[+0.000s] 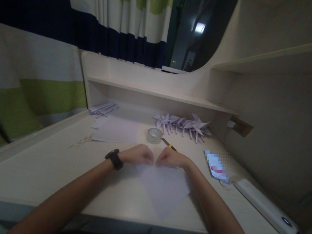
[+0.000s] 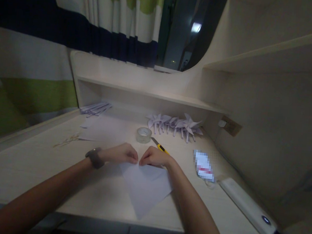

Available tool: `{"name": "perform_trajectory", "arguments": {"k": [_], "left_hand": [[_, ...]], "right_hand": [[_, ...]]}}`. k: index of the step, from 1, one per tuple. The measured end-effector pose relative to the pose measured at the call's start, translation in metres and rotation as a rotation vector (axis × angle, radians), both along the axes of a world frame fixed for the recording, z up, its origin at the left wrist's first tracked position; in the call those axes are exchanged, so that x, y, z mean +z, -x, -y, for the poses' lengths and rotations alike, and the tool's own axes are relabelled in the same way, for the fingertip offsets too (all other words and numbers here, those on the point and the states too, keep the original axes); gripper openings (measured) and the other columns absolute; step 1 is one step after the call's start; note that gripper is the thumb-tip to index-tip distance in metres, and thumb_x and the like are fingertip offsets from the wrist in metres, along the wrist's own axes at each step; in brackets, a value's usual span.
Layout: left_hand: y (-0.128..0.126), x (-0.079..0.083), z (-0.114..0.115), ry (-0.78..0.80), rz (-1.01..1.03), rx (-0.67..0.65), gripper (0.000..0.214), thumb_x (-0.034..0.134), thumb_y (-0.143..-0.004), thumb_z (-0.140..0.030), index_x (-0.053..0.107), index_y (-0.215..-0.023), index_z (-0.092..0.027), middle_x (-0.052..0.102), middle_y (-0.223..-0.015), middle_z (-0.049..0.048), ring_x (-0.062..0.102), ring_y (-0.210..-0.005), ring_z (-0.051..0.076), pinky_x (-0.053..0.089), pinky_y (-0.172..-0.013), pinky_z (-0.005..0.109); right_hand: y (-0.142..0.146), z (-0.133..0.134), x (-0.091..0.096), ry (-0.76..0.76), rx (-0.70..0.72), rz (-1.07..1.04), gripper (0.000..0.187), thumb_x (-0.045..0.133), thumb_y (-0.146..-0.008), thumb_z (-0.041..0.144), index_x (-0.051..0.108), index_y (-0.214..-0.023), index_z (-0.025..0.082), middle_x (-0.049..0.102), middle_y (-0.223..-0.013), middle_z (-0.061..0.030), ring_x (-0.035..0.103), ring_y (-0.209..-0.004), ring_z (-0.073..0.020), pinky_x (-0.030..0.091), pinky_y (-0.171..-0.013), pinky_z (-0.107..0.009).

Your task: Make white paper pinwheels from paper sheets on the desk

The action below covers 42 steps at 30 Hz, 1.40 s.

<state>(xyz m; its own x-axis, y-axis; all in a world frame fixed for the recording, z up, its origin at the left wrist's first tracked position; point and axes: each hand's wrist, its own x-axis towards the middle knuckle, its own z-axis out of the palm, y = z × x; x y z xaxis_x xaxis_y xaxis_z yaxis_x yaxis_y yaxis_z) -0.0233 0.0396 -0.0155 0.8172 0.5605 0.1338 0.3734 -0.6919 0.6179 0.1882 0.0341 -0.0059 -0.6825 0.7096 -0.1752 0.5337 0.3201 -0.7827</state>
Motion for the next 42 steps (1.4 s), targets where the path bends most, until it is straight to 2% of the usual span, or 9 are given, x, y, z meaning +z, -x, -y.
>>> {"name": "perform_trajectory", "arguments": {"k": [7, 14, 16, 20, 25, 29, 33, 38, 42], "left_hand": [[0.024, 0.0, -0.021, 0.044, 0.013, 0.005, 0.02, 0.061, -0.077, -0.028, 0.071, -0.075, -0.011, 0.067, -0.066, 0.0031, 0.056, -0.058, 0.011, 0.037, -0.056, 0.019], [0.053, -0.005, -0.04, 0.107, -0.001, 0.113, 0.02, 0.064, -0.073, -0.03, 0.072, -0.072, -0.012, 0.07, -0.067, 0.0044, 0.058, -0.059, 0.013, 0.041, -0.058, 0.02], [0.051, -0.005, -0.038, 0.1, -0.014, 0.137, 0.018, 0.064, -0.072, -0.028, 0.072, -0.072, -0.012, 0.069, -0.067, 0.0043, 0.058, -0.059, 0.013, 0.041, -0.058, 0.02], [0.038, -0.001, -0.028, 0.095, -0.013, 0.118, 0.02, 0.063, -0.074, -0.029, 0.072, -0.071, -0.011, 0.068, -0.065, 0.0041, 0.056, -0.058, 0.012, 0.04, -0.057, 0.02], [0.031, -0.001, -0.023, 0.142, 0.035, 0.043, 0.024, 0.061, -0.076, -0.032, 0.072, -0.075, -0.011, 0.068, -0.067, 0.0037, 0.054, -0.058, 0.011, 0.038, -0.054, 0.019], [0.037, 0.0, -0.024, 0.215, 0.016, 0.057, 0.025, 0.062, -0.074, -0.034, 0.072, -0.073, -0.011, 0.066, -0.063, 0.0029, 0.051, -0.054, 0.01, 0.036, -0.051, 0.019], [0.047, 0.007, -0.024, 0.302, -0.008, 0.132, 0.02, 0.066, -0.067, -0.03, 0.072, -0.067, -0.011, 0.064, -0.056, 0.0023, 0.049, -0.048, 0.01, 0.035, -0.048, 0.02], [0.064, 0.015, -0.026, 0.464, -0.011, 0.217, 0.016, 0.067, -0.063, -0.028, 0.071, -0.062, -0.013, 0.066, -0.055, 0.0036, 0.055, -0.05, 0.013, 0.04, -0.051, 0.022], [0.079, 0.02, -0.032, 0.424, 0.014, 0.347, 0.017, 0.067, -0.063, -0.029, 0.071, -0.065, -0.013, 0.068, -0.059, 0.0051, 0.058, -0.054, 0.014, 0.042, -0.054, 0.023]], "right_hand": [[-0.009, -0.002, 0.009, 0.031, -0.056, -0.038, 0.014, 0.066, -0.06, 0.024, 0.071, -0.059, 0.011, 0.054, -0.046, 0.0026, 0.044, -0.047, -0.0084, 0.035, -0.047, -0.02], [-0.045, -0.012, 0.019, 0.213, -0.106, -0.042, 0.022, 0.07, -0.058, 0.027, 0.075, -0.073, 0.011, 0.07, -0.065, -0.0058, 0.064, -0.062, -0.017, 0.052, -0.066, -0.028], [-0.045, -0.012, 0.02, 0.151, -0.118, -0.108, 0.027, 0.071, -0.061, 0.03, 0.074, -0.078, 0.01, 0.071, -0.071, -0.0078, 0.065, -0.066, -0.0177, 0.052, -0.07, -0.03], [-0.022, -0.009, 0.012, -0.126, -0.098, -0.139, 0.034, 0.066, -0.072, 0.038, 0.073, -0.09, 0.01, 0.071, -0.079, -0.0068, 0.061, -0.07, -0.0157, 0.047, -0.066, -0.025], [-0.001, -0.01, -0.005, -0.267, -0.048, 0.013, 0.029, 0.065, -0.072, 0.036, 0.071, -0.068, 0.008, 0.061, -0.056, -0.0012, 0.047, -0.051, -0.0096, 0.035, -0.049, -0.02], [-0.012, -0.015, -0.005, -0.265, -0.078, 0.029, 0.027, 0.062, -0.073, 0.035, 0.071, -0.068, 0.01, 0.06, -0.055, 0.0001, 0.047, -0.051, -0.0096, 0.033, -0.047, -0.02], [-0.023, -0.017, -0.001, -0.225, -0.122, 0.013, 0.025, 0.064, -0.07, 0.034, 0.073, -0.07, 0.011, 0.065, -0.06, -0.0017, 0.053, -0.055, -0.0121, 0.039, -0.05, -0.021], [-0.026, -0.013, 0.004, -0.197, -0.148, -0.015, 0.025, 0.066, -0.067, 0.034, 0.074, -0.07, 0.011, 0.068, -0.063, -0.0038, 0.055, -0.057, -0.0136, 0.041, -0.053, -0.022], [-0.028, -0.013, 0.007, -0.205, -0.187, -0.009, 0.024, 0.066, -0.066, 0.033, 0.074, -0.069, 0.01, 0.066, -0.061, -0.0034, 0.054, -0.056, -0.0133, 0.04, -0.051, -0.021]]}}
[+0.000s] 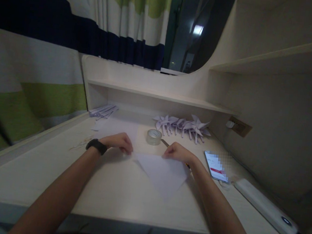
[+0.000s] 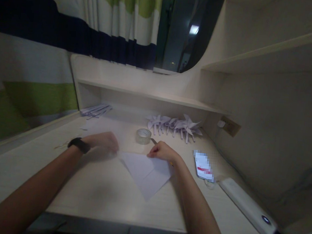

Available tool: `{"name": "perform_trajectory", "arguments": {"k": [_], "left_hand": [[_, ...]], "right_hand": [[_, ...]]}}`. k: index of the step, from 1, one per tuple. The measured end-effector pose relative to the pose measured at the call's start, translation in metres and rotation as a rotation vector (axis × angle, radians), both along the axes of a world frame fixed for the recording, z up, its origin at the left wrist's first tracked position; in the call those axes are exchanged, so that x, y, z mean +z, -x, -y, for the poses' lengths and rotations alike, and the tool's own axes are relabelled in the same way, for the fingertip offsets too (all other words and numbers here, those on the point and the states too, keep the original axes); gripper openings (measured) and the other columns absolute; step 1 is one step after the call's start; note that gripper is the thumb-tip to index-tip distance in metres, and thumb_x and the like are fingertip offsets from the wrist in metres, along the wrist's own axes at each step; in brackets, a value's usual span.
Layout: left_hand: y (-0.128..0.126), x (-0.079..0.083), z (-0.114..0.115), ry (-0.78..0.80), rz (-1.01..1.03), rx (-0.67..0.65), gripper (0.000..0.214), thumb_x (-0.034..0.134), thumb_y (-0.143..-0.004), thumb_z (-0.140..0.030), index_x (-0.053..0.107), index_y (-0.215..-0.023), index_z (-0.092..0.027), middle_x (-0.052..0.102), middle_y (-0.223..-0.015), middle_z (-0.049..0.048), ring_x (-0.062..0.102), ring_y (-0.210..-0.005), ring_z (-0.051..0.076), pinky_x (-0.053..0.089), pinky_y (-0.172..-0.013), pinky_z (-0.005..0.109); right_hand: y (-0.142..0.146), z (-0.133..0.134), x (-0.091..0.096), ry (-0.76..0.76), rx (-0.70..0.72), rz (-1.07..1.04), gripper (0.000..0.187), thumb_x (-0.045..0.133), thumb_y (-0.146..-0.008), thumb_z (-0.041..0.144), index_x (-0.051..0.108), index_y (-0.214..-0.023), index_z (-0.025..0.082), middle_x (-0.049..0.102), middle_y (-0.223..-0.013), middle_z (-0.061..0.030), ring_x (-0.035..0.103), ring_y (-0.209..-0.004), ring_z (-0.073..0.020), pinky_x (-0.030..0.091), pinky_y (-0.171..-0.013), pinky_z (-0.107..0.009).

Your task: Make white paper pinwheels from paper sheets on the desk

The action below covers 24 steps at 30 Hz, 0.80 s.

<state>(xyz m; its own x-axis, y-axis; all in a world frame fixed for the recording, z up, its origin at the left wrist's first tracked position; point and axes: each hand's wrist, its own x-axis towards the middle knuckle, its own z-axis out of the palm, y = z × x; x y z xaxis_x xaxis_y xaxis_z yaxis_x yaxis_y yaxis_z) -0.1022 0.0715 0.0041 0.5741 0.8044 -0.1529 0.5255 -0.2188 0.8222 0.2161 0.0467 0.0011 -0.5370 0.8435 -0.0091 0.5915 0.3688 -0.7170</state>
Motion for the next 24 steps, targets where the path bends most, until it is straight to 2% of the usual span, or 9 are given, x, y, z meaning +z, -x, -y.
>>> {"name": "perform_trajectory", "arguments": {"k": [2, 4, 7, 9, 11, 13, 17, 24], "left_hand": [[0.0, 0.002, -0.002, -0.085, 0.007, 0.088, 0.02, 0.066, -0.065, -0.032, 0.07, -0.066, -0.012, 0.067, -0.06, 0.005, 0.058, -0.056, 0.014, 0.041, -0.054, 0.023], [-0.009, 0.002, 0.0, -0.2, 0.027, 0.113, 0.026, 0.064, -0.07, -0.036, 0.07, -0.068, -0.011, 0.067, -0.063, 0.0047, 0.056, -0.058, 0.014, 0.039, -0.054, 0.022], [-0.035, -0.001, 0.01, -0.348, 0.011, -0.058, 0.034, 0.062, -0.074, -0.045, 0.071, -0.071, -0.012, 0.066, -0.063, 0.0024, 0.054, -0.057, 0.013, 0.035, -0.052, 0.021], [-0.053, -0.006, 0.019, -0.38, -0.017, -0.188, 0.034, 0.062, -0.075, -0.044, 0.072, -0.072, -0.012, 0.066, -0.062, 0.0015, 0.053, -0.055, 0.012, 0.033, -0.051, 0.02], [-0.067, -0.013, 0.026, -0.378, -0.044, -0.262, 0.032, 0.062, -0.075, -0.041, 0.073, -0.072, -0.012, 0.066, -0.062, 0.002, 0.054, -0.055, 0.012, 0.032, -0.05, 0.02], [-0.073, -0.02, 0.028, -0.354, -0.042, -0.273, 0.027, 0.061, -0.075, -0.035, 0.074, -0.074, -0.011, 0.068, -0.064, 0.0033, 0.056, -0.056, 0.013, 0.034, -0.051, 0.02], [-0.067, -0.026, 0.023, -0.315, -0.007, -0.252, 0.02, 0.062, -0.071, -0.026, 0.073, -0.073, -0.01, 0.069, -0.065, 0.0046, 0.057, -0.057, 0.014, 0.038, -0.054, 0.021], [-0.043, -0.016, 0.011, -0.239, 0.025, -0.166, 0.02, 0.066, -0.069, -0.031, 0.073, -0.071, -0.012, 0.07, -0.067, 0.0049, 0.057, -0.058, 0.014, 0.04, -0.056, 0.022]], "right_hand": [[0.002, 0.0, -0.001, -0.005, -0.013, 0.017, 0.024, 0.065, -0.067, 0.032, 0.073, -0.067, 0.01, 0.064, -0.057, -0.0022, 0.052, -0.054, -0.0123, 0.038, -0.049, -0.021], [0.007, 0.0, -0.004, -0.004, 0.003, 0.037, 0.024, 0.065, -0.067, 0.033, 0.072, -0.066, 0.01, 0.062, -0.055, -0.0013, 0.05, -0.052, -0.0113, 0.035, -0.048, -0.02], [0.019, 0.003, -0.009, -0.007, 0.062, 0.045, 0.025, 0.065, -0.068, 0.033, 0.071, -0.065, 0.009, 0.061, -0.055, -0.0008, 0.046, -0.051, -0.0098, 0.033, -0.048, -0.02], [0.026, 0.005, -0.013, -0.025, 0.103, 0.045, 0.024, 0.064, -0.069, 0.032, 0.071, -0.066, 0.009, 0.059, -0.054, 0.0, 0.042, -0.049, -0.0087, 0.032, -0.047, -0.02], [0.03, 0.007, -0.015, -0.045, 0.136, 0.053, 0.024, 0.062, -0.071, 0.031, 0.071, -0.067, 0.009, 0.057, -0.052, 0.001, 0.04, -0.048, -0.0079, 0.03, -0.046, -0.019], [0.032, 0.008, -0.015, -0.053, 0.153, 0.059, 0.024, 0.061, -0.072, 0.03, 0.072, -0.068, 0.009, 0.056, -0.052, 0.0014, 0.04, -0.047, -0.0077, 0.03, -0.046, -0.02], [0.027, 0.006, -0.011, 0.01, 0.124, 0.035, 0.02, 0.062, -0.068, 0.027, 0.072, -0.068, 0.009, 0.058, -0.053, 0.0013, 0.043, -0.049, -0.0089, 0.034, -0.049, -0.02], [0.005, 0.004, 0.002, 0.098, 0.108, -0.093, 0.016, 0.062, -0.064, 0.024, 0.073, -0.066, 0.012, 0.061, -0.054, 0.0015, 0.051, -0.051, -0.0104, 0.039, -0.052, -0.021]]}}
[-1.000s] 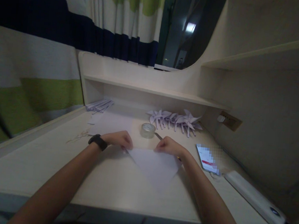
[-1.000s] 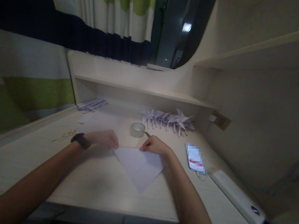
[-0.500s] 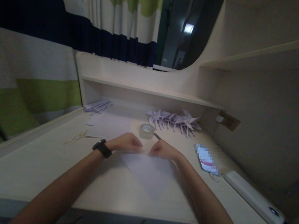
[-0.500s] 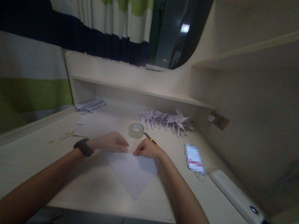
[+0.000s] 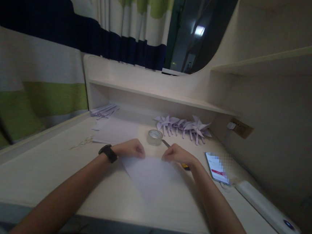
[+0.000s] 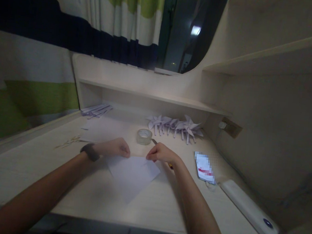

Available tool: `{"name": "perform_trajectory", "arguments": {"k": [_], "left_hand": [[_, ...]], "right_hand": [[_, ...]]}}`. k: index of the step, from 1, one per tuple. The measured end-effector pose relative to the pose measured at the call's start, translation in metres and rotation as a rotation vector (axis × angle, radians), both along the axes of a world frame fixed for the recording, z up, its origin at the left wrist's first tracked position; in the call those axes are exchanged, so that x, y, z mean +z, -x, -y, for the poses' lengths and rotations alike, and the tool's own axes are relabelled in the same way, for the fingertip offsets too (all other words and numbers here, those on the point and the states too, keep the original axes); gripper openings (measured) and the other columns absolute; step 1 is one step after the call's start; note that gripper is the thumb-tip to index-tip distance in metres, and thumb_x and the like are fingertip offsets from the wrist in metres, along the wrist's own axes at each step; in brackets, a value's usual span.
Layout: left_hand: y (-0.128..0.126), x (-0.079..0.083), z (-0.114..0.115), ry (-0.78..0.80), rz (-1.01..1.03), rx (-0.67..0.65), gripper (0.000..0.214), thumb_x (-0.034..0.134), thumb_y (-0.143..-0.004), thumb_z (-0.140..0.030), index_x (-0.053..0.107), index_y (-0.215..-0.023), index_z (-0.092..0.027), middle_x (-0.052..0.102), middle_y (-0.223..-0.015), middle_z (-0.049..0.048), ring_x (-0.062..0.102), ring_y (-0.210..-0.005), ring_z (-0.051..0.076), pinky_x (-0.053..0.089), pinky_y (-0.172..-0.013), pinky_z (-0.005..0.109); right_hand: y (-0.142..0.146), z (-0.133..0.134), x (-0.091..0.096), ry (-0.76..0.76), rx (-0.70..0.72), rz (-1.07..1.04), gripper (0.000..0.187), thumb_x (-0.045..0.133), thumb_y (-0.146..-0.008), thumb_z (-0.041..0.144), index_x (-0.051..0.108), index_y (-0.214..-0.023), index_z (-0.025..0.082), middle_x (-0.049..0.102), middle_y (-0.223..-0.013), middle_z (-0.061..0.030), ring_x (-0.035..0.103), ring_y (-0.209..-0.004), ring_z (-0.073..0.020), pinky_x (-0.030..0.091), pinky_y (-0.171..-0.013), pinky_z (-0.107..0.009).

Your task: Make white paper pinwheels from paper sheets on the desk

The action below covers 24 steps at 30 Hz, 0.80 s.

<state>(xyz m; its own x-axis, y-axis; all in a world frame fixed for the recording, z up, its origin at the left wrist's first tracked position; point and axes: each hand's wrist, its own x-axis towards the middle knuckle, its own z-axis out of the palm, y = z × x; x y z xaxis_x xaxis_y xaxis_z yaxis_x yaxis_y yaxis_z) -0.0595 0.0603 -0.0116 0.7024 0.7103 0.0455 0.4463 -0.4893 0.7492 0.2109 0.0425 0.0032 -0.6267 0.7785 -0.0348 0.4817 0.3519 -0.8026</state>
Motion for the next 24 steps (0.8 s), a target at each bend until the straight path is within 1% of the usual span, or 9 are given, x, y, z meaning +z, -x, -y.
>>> {"name": "perform_trajectory", "arguments": {"k": [4, 7, 9, 11, 14, 16, 18, 21, 24], "left_hand": [[0.015, 0.007, -0.004, 0.014, 0.053, 0.083, 0.02, 0.068, -0.067, -0.032, 0.072, -0.064, -0.013, 0.067, -0.06, 0.0028, 0.053, -0.054, 0.013, 0.037, -0.054, 0.022], [0.022, 0.009, -0.009, 0.034, 0.209, 0.245, 0.025, 0.07, -0.066, -0.038, 0.071, -0.065, -0.013, 0.066, -0.058, 0.0026, 0.052, -0.053, 0.013, 0.037, -0.053, 0.023], [0.021, 0.009, -0.011, 0.055, 0.372, 0.392, 0.03, 0.07, -0.067, -0.042, 0.072, -0.07, -0.013, 0.067, -0.063, 0.0038, 0.054, -0.057, 0.015, 0.039, -0.055, 0.024], [0.014, 0.006, -0.011, 0.077, 0.565, 0.517, 0.034, 0.072, -0.065, -0.044, 0.072, -0.076, -0.012, 0.07, -0.072, 0.0065, 0.057, -0.063, 0.016, 0.042, -0.06, 0.026], [-0.003, 0.0, -0.009, 0.106, 0.837, 0.634, 0.041, 0.075, -0.062, -0.046, 0.071, -0.082, -0.01, 0.071, -0.083, 0.0098, 0.06, -0.07, 0.017, 0.044, -0.065, 0.027], [-0.015, -0.002, -0.005, 0.119, 0.899, 0.645, 0.044, 0.073, -0.064, -0.049, 0.07, -0.085, -0.009, 0.07, -0.084, 0.0098, 0.06, -0.07, 0.016, 0.045, -0.065, 0.027], [-0.024, -0.002, -0.001, 0.121, 0.956, 0.639, 0.045, 0.073, -0.064, -0.049, 0.069, -0.085, -0.009, 0.07, -0.083, 0.0088, 0.059, -0.069, 0.015, 0.045, -0.065, 0.026], [-0.032, 0.0, 0.005, 0.086, 1.03, 0.671, 0.043, 0.075, -0.062, -0.047, 0.068, -0.084, -0.01, 0.069, -0.08, 0.0071, 0.059, -0.069, 0.015, 0.045, -0.064, 0.024], [-0.037, -0.002, 0.008, 0.102, 1.065, 0.687, 0.044, 0.076, -0.062, -0.047, 0.067, -0.086, -0.012, 0.069, -0.077, 0.006, 0.06, -0.067, 0.014, 0.046, -0.061, 0.023]], "right_hand": [[-0.011, -0.003, 0.007, 0.056, -0.118, -0.11, 0.015, 0.065, -0.063, 0.024, 0.073, -0.066, 0.012, 0.067, -0.06, -0.0021, 0.059, -0.057, -0.0137, 0.047, -0.059, -0.024], [-0.013, -0.01, 0.008, 0.02, -0.4, -0.335, 0.018, 0.069, -0.064, 0.03, 0.072, -0.07, 0.013, 0.069, -0.066, -0.0056, 0.064, -0.063, -0.0167, 0.05, -0.064, -0.027], [-0.008, -0.014, 0.005, 0.003, -0.595, -0.52, 0.022, 0.07, -0.068, 0.035, 0.07, -0.076, 0.015, 0.071, -0.078, -0.0081, 0.066, -0.071, -0.0184, 0.052, -0.067, -0.029], [0.002, -0.015, -0.001, 0.078, -0.686, -0.689, 0.026, 0.068, -0.072, 0.039, 0.065, -0.087, 0.018, 0.07, -0.093, -0.0089, 0.067, -0.08, -0.0191, 0.053, -0.068, -0.029], [0.024, -0.01, -0.014, 0.369, -0.685, -0.883, 0.027, 0.066, -0.077, 0.041, 0.058, -0.093, 0.021, 0.067, -0.096, -0.0085, 0.066, -0.082, -0.0193, 0.055, -0.068, -0.032], [0.04, -0.005, -0.023, 0.509, -0.636, -0.936, 0.029, 0.062, -0.08, 0.045, 0.056, -0.092, 0.019, 0.065, -0.091, -0.0093, 0.066, -0.08, -0.0193, 0.056, -0.069, -0.032], [0.051, -0.001, -0.029, 0.541, -0.679, -0.959, 0.033, 0.063, -0.079, 0.049, 0.054, -0.09, 0.019, 0.062, -0.087, -0.0088, 0.066, -0.075, -0.0184, 0.056, -0.068, -0.031], [0.06, 0.003, -0.028, 0.543, -0.743, -1.061, 0.034, 0.06, -0.081, 0.051, 0.053, -0.091, 0.019, 0.061, -0.083, -0.0069, 0.066, -0.073, -0.0179, 0.056, -0.069, -0.031], [0.061, 0.005, -0.022, 0.602, -0.614, -1.134, 0.035, 0.055, -0.084, 0.052, 0.055, -0.091, 0.017, 0.065, -0.088, -0.0096, 0.066, -0.079, -0.0197, 0.056, -0.072, -0.034]]}}
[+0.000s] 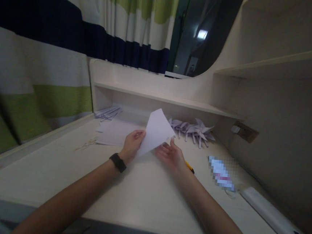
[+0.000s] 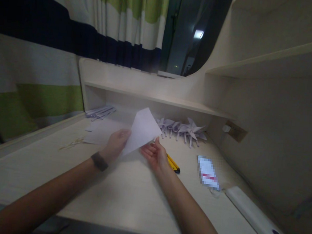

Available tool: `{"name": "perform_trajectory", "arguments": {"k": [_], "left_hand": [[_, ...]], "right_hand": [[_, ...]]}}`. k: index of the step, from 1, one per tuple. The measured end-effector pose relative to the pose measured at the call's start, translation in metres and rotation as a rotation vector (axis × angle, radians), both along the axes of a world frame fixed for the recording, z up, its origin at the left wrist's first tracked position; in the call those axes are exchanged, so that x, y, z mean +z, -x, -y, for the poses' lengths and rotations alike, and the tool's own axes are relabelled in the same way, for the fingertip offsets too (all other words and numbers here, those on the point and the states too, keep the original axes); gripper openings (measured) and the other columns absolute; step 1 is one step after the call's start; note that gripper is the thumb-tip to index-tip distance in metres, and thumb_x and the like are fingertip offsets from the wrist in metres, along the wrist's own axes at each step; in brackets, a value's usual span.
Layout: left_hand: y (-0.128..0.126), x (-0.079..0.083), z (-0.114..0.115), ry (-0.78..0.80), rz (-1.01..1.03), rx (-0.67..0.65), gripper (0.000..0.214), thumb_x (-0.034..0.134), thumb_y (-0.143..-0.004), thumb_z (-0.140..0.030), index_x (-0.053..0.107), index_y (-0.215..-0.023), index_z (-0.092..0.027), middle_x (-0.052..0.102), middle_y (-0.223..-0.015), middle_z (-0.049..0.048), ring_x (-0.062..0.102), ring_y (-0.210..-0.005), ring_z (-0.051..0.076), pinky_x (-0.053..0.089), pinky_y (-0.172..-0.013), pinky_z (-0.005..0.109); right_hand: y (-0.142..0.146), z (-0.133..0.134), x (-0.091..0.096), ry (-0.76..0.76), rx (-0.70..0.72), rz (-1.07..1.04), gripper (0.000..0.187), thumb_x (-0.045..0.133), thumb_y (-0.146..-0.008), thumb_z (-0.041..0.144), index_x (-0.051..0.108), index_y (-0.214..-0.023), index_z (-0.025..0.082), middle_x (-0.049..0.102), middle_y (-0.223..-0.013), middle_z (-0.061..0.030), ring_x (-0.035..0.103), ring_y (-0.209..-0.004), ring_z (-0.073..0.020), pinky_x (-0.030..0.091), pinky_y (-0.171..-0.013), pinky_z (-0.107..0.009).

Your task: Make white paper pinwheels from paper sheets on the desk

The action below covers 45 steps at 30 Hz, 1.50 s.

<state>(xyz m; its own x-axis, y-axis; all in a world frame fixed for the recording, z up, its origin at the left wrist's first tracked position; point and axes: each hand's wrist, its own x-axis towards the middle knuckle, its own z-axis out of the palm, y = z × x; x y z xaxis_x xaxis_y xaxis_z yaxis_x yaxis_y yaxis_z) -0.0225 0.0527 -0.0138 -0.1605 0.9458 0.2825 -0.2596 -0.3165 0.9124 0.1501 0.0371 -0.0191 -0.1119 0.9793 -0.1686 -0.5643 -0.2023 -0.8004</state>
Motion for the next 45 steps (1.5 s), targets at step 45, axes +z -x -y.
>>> {"name": "perform_trajectory", "arguments": {"k": [45], "left_hand": [[0.036, -0.014, 0.003, 0.241, -0.311, -0.656, 0.035, 0.076, -0.064, -0.024, 0.072, -0.097, -0.013, 0.071, -0.083, 0.0131, 0.066, -0.067, 0.018, 0.051, -0.061, 0.027]], "right_hand": [[-0.044, 0.012, -0.004, -0.185, 0.236, 0.456, 0.028, 0.077, -0.057, 0.021, 0.075, -0.083, 0.013, 0.073, -0.075, -0.0079, 0.063, -0.058, -0.0157, 0.046, -0.056, -0.025]]}}
